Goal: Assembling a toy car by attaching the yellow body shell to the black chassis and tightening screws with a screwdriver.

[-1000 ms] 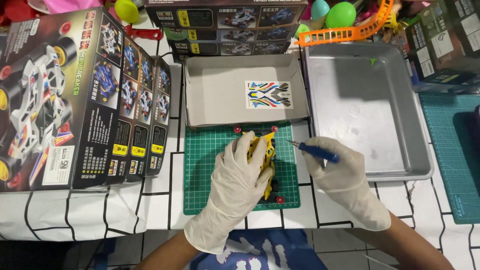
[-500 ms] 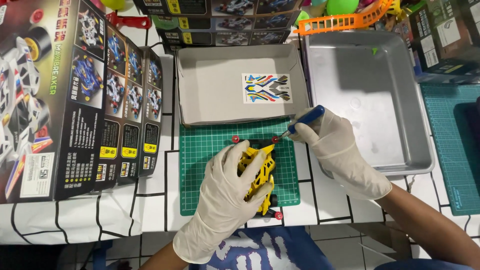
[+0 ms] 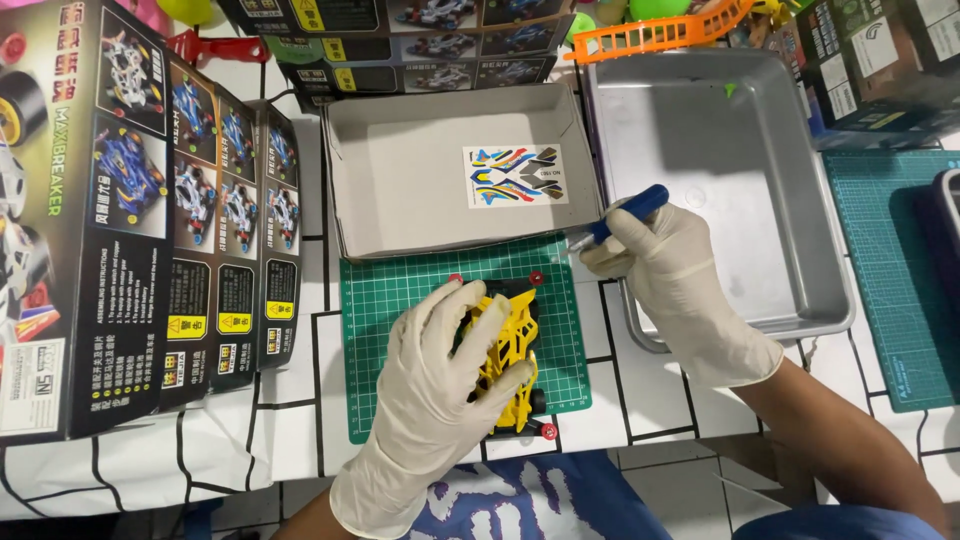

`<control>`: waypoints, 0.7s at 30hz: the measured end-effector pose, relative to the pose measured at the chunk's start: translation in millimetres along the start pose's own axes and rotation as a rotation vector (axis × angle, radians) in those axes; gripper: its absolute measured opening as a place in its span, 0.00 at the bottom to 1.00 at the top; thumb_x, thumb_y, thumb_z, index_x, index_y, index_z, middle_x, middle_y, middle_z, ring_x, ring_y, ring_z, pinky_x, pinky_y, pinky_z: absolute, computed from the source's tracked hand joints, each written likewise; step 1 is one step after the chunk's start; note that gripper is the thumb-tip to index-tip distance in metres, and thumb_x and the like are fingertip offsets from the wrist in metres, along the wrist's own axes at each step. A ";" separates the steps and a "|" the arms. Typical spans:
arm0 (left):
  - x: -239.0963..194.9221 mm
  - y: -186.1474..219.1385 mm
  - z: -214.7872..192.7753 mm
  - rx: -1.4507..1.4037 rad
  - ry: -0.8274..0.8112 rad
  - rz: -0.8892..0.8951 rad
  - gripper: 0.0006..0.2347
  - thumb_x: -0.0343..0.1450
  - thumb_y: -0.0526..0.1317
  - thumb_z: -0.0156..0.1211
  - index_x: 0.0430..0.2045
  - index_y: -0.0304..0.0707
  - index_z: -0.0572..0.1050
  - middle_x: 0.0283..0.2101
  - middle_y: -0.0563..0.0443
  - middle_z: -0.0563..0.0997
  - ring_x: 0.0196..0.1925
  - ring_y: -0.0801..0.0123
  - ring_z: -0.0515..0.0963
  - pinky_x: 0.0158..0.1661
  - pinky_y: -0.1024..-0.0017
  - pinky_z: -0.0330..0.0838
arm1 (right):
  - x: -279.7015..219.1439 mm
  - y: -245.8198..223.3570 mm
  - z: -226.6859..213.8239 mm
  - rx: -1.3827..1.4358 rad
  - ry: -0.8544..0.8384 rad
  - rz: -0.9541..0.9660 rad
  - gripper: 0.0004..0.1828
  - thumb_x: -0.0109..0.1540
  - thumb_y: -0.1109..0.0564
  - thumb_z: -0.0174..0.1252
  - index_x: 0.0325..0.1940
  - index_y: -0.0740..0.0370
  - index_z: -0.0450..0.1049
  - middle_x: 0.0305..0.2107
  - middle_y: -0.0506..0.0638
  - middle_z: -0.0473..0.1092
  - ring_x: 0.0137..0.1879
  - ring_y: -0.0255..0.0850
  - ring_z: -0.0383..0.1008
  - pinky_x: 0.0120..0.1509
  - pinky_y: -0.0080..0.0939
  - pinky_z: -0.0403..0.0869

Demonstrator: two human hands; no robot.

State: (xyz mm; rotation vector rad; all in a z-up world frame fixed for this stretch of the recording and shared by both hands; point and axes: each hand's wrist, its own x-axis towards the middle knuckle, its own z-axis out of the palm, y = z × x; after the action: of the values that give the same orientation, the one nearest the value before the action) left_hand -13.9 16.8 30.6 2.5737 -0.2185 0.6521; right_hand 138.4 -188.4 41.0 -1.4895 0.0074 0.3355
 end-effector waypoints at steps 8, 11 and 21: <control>52.9 9.3 -14.0 -0.493 0.082 -0.196 0.12 0.67 0.38 0.72 0.40 0.38 0.79 0.40 0.53 0.85 0.42 0.67 0.85 0.45 0.70 0.80 | -27.3 -29.1 25.6 0.286 -0.044 0.069 0.20 0.62 0.45 0.65 0.24 0.60 0.71 0.27 0.51 0.75 0.34 0.36 0.73 0.40 0.32 0.71; 63.5 7.1 4.3 -0.766 0.033 -0.357 0.13 0.64 0.36 0.74 0.40 0.40 0.79 0.38 0.54 0.86 0.39 0.73 0.84 0.44 0.75 0.82 | -31.2 -27.7 33.5 0.243 -0.026 0.087 0.23 0.59 0.40 0.65 0.24 0.61 0.74 0.29 0.52 0.78 0.37 0.38 0.77 0.46 0.36 0.72; 70.9 13.7 36.5 -1.136 0.105 -0.484 0.07 0.68 0.33 0.69 0.38 0.39 0.82 0.39 0.54 0.86 0.40 0.76 0.82 0.48 0.78 0.80 | -42.1 -26.4 43.6 0.183 -0.038 0.176 0.23 0.62 0.37 0.58 0.41 0.60 0.75 0.29 0.45 0.72 0.30 0.30 0.64 0.26 0.29 0.62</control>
State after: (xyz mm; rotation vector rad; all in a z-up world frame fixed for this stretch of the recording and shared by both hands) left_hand 59.4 -15.5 42.2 1.4091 0.0725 0.3139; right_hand 95.5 -156.1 79.4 -1.3036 0.1361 0.4921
